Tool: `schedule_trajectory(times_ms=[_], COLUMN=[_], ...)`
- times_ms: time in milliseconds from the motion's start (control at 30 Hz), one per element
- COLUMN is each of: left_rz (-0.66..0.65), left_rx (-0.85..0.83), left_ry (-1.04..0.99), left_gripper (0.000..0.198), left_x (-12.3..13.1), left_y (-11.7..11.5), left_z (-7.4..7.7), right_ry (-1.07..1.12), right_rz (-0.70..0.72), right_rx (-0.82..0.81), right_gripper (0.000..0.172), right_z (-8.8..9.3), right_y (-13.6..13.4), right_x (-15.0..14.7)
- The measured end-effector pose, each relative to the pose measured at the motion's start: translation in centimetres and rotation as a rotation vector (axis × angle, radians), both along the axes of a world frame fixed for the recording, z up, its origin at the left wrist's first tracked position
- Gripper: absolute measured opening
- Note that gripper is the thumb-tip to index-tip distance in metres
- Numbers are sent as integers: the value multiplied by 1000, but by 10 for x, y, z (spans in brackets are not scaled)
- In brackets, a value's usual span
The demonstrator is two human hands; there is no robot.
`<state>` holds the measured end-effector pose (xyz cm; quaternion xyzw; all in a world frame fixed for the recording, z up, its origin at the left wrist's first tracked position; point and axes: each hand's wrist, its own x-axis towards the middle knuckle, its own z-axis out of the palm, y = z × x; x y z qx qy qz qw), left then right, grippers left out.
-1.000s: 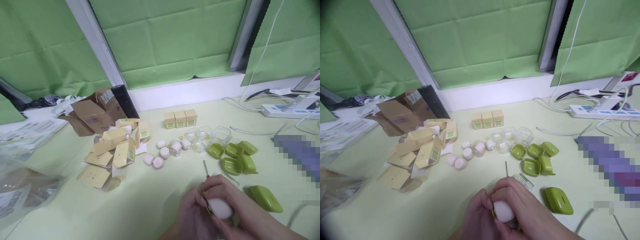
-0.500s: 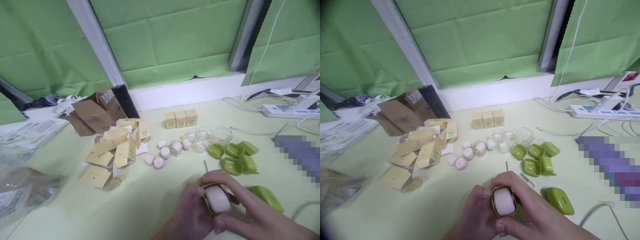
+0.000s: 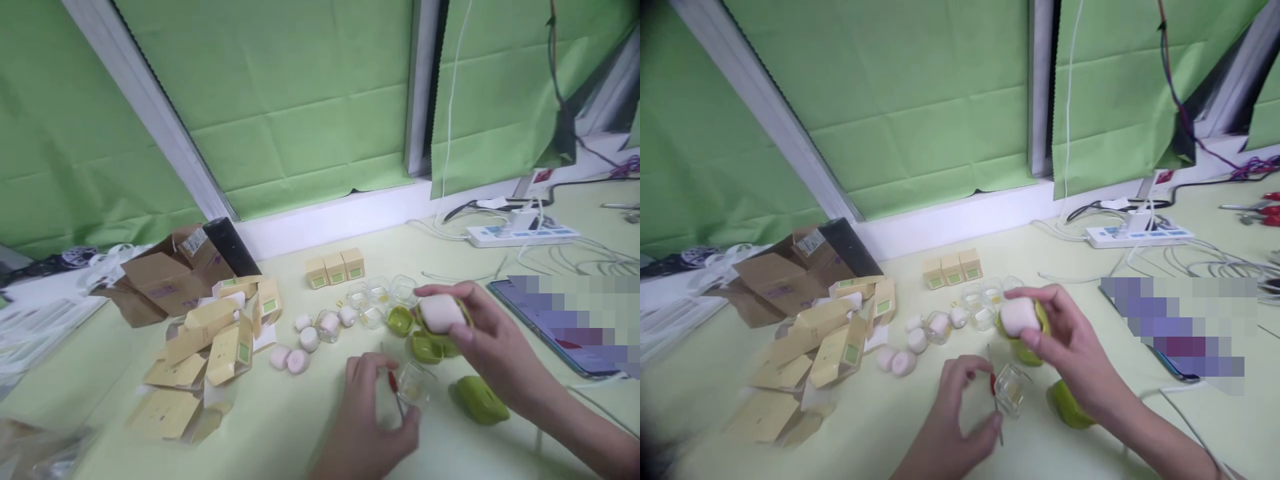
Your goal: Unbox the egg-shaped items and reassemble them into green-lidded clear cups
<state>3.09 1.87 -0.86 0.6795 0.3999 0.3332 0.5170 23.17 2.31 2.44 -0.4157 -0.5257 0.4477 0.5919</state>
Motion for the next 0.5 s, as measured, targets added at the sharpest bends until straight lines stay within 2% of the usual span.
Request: schedule_trajectory(times_ms=[33, 100, 167, 233, 300, 367, 433, 500], left_rz=[-2, -78, -134, -113, -13, 130, 254, 323], left_rx=[114, 238, 288, 292, 234, 106, -45, -185], left_ry=[144, 304, 333, 278, 202, 136, 63, -40], left_gripper=[41, 53, 49, 37, 28, 26, 31, 38], left_x=[4, 14, 24, 29, 25, 14, 0, -12], left_y=[-1, -2, -3, -1, 5, 14, 24, 31], left_z=[2, 2, 0, 1, 4, 8, 9, 6], right_ry=[38, 96, 123, 97, 29, -35, -59, -70], right_rz=[-93, -199, -190, -127, -77, -60, -51, -27], right_rx=[-10, -42, -81, -107, -103, -87, -95, -146], right_gripper=[31, 34, 36, 37, 38, 39, 40, 42], right_z=[4, 11, 15, 15, 14, 14, 15, 15], right_y=[2, 3, 3, 1, 0, -1, -2, -2], right_x=[4, 8, 7, 4, 2, 1, 1, -1])
